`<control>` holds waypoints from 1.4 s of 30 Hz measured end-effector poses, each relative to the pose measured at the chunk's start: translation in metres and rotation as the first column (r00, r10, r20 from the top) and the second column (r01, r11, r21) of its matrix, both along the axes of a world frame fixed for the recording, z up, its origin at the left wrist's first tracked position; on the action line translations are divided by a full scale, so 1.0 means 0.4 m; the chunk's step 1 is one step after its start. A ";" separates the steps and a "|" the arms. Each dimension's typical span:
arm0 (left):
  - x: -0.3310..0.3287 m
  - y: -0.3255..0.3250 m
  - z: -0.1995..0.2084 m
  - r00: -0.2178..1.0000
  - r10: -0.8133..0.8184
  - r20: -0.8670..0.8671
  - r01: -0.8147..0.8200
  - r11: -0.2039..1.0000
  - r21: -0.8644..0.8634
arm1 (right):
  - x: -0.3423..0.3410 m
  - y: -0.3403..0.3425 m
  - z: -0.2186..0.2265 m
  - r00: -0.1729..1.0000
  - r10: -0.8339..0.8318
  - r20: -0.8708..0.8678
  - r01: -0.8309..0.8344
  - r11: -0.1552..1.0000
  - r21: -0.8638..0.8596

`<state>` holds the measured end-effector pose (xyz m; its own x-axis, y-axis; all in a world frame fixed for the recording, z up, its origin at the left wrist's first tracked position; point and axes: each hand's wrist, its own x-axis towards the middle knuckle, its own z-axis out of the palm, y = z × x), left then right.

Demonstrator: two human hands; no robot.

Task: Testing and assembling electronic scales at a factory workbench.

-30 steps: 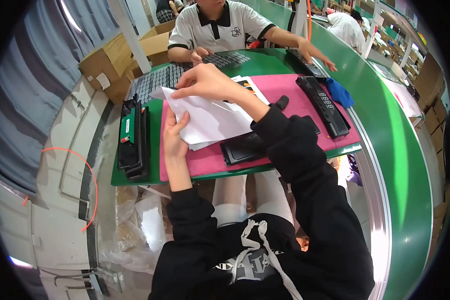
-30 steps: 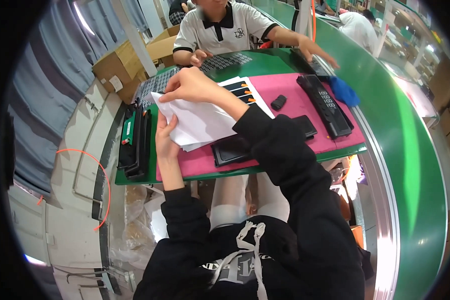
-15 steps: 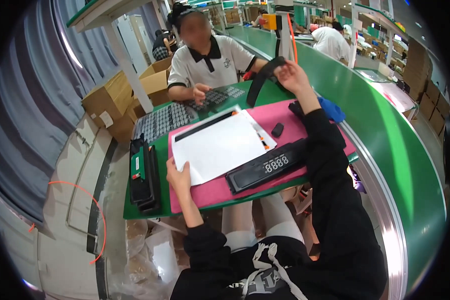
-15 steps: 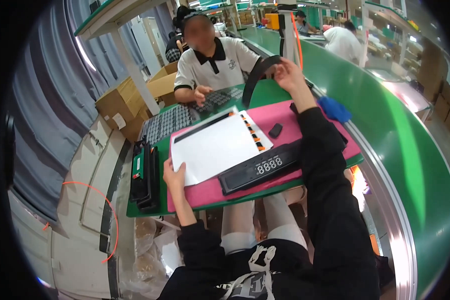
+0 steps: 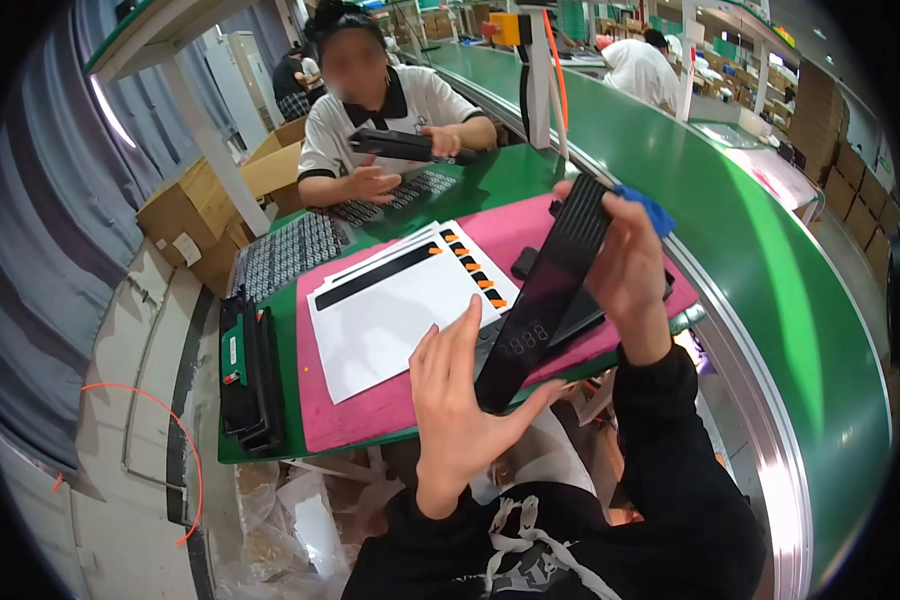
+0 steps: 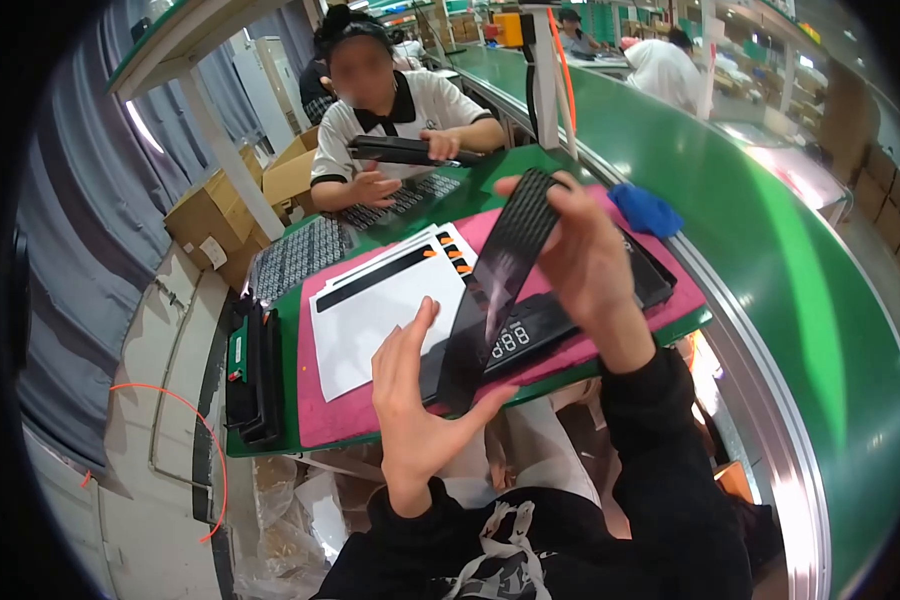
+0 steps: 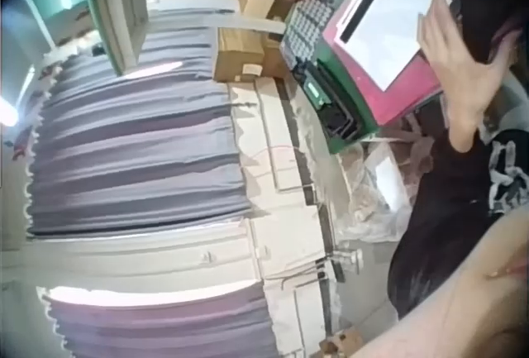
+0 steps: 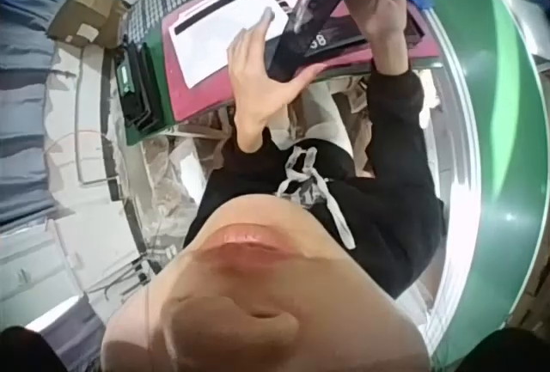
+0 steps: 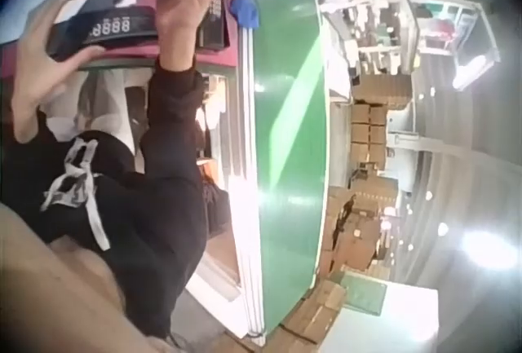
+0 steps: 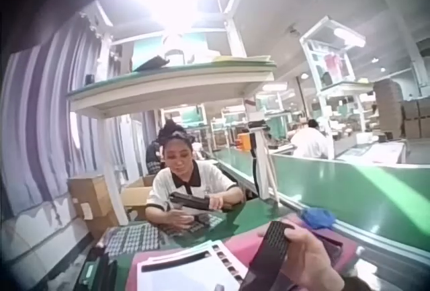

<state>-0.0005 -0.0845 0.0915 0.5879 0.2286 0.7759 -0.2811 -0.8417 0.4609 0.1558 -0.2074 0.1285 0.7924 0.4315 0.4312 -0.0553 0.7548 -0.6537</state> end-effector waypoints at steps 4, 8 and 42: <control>-0.015 -0.003 -0.037 0.995 -0.070 -0.075 0.066 0.996 -0.057 | -0.068 -0.005 -0.032 0.986 0.153 0.064 -0.147 0.985 -0.087; 0.003 -0.024 -0.047 0.992 -0.088 -0.090 0.077 0.991 -0.113 | -0.085 -0.019 -0.087 0.984 0.068 0.165 -0.058 0.996 -0.062; -0.046 0.199 -0.279 0.993 -0.081 0.081 0.073 0.993 0.092 | 0.016 0.147 -0.118 -0.055 0.477 0.877 0.395 0.817 -0.420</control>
